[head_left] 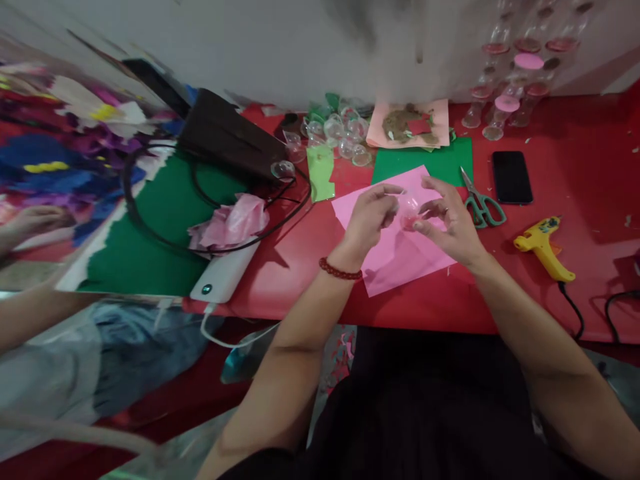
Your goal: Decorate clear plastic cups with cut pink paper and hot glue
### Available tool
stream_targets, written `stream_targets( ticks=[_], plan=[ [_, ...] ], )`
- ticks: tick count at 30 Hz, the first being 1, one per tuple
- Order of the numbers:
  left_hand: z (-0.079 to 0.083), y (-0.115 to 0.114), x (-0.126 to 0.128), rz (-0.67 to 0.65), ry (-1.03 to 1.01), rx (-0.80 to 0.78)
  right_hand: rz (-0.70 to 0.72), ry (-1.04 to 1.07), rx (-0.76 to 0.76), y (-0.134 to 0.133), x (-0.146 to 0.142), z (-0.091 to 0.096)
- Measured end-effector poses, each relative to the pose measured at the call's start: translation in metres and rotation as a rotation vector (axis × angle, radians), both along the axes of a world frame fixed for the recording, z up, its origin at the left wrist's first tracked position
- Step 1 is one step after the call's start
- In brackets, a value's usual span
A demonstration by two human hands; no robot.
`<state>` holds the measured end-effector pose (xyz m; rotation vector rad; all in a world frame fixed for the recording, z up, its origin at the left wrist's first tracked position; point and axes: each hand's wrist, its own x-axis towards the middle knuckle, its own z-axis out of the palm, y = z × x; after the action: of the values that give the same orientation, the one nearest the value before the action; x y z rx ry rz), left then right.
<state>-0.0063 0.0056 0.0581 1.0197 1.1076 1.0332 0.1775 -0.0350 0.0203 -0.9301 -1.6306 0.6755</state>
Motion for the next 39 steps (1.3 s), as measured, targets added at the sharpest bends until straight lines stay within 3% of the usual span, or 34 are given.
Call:
stream_targets(
  ticks=[4,7,10,15,19,23,28,39],
  plan=[
    [-0.007,-0.015,0.013,-0.067,0.061,0.142,0.011,0.037,-0.007,0.001,-0.001,0.003],
    [-0.015,-0.011,0.009,-0.05,0.108,0.262,-0.076,0.129,-0.065,0.006,0.004,0.001],
    [-0.032,0.002,0.001,-0.046,0.307,0.397,-0.167,0.181,-0.162,0.015,0.011,-0.007],
    [-0.052,0.01,0.003,-0.159,0.642,0.413,-0.146,0.211,-0.279,0.025,0.015,-0.022],
    [-0.048,0.001,0.008,-0.186,0.553,0.501,-0.109,0.158,-0.302,0.025,0.016,-0.027],
    [-0.046,-0.005,0.009,-0.11,0.458,0.608,-0.053,0.072,-0.278,0.025,0.02,-0.028],
    [-0.044,-0.006,0.011,-0.048,0.38,0.602,-0.104,0.068,-0.213,0.025,0.019,-0.033],
    [-0.045,-0.007,0.012,-0.071,0.426,0.639,-0.165,0.059,-0.156,0.023,0.014,-0.035]
  ],
)
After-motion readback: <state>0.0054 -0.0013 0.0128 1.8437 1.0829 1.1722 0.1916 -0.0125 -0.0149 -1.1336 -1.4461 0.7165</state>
